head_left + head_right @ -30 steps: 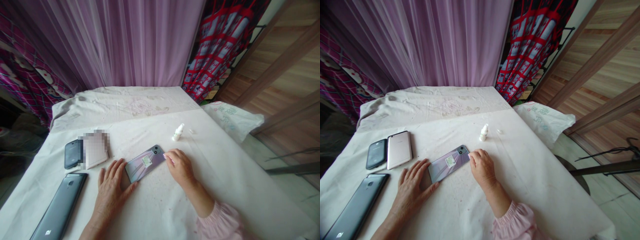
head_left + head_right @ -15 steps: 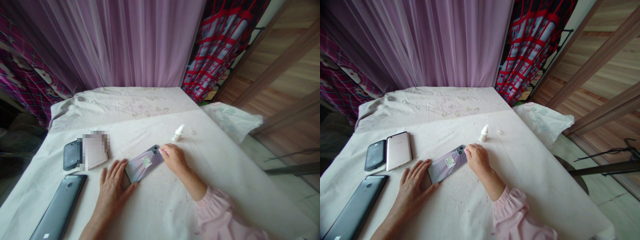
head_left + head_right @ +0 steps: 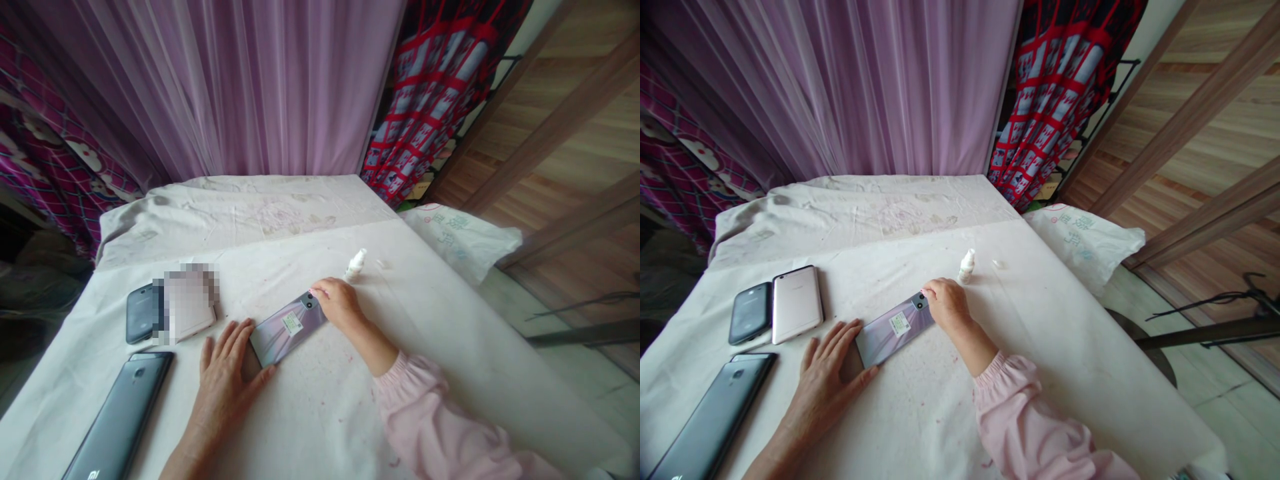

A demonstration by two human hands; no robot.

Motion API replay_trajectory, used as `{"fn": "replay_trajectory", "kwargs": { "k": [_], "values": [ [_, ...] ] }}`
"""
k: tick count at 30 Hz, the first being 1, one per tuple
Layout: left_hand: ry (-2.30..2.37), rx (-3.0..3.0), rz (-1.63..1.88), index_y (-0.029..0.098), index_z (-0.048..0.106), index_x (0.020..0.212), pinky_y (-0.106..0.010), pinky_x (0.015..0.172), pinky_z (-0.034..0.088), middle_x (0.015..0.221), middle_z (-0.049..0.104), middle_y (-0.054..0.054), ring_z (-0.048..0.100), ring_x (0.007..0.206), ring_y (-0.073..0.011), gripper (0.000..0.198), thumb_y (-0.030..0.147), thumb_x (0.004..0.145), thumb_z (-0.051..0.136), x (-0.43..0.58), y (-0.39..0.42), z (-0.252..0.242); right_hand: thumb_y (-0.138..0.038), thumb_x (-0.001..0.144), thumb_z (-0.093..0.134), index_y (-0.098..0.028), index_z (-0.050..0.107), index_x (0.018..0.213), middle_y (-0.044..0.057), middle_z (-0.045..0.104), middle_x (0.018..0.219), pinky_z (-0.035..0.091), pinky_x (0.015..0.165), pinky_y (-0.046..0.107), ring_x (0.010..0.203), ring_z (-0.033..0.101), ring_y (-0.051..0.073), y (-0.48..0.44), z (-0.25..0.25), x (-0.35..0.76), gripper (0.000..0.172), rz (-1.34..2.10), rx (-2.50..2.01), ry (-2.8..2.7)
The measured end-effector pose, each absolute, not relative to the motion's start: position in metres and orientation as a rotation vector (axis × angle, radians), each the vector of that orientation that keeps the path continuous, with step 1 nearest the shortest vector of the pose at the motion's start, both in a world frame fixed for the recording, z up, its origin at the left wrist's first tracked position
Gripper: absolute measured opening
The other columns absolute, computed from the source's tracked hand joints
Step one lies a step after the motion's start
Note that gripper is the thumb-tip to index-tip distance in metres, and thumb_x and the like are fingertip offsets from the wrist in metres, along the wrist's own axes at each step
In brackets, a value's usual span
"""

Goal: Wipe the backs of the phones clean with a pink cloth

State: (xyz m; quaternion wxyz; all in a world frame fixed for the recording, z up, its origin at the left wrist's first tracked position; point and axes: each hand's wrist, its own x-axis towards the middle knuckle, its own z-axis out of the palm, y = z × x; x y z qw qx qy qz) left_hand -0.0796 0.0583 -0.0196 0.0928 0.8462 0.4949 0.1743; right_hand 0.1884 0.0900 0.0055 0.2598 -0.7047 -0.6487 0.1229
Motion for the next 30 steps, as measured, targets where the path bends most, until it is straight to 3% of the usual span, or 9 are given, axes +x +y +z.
{"fn": "replay_trajectory", "kwargs": {
  "k": [16,30],
  "values": [
    [1.49,2.511,0.528,0.021,0.042,0.134,-0.058,0.111,0.017,0.139,0.05,-0.014,0.036,0.135,-0.032,0.061,0.046,0.082,0.058,-0.076,0.055,-0.017,-0.018,0.09,0.054,-0.02,0.073,0.086,0.006,0.068,0.092,0.04,0.085,0.026,0.091,0.056,0.018,0.103,0.01,0.173,0.02,0.209,-1.884,-2.017],
    [1.497,2.494,0.514,0.02,0.042,0.133,-0.06,0.11,0.016,0.142,0.047,-0.015,0.034,0.136,-0.0328,0.06,0.045,0.082,0.059,-0.075,0.054,-0.016,-0.019,0.088,0.053,-0.019,0.074,0.087,0.006,0.07,0.09,0.039,0.082,0.028,0.087,0.055,0.02,0.103,0.019,0.142,0.02,0.218,-1.679,-2.318]
  ]
}}
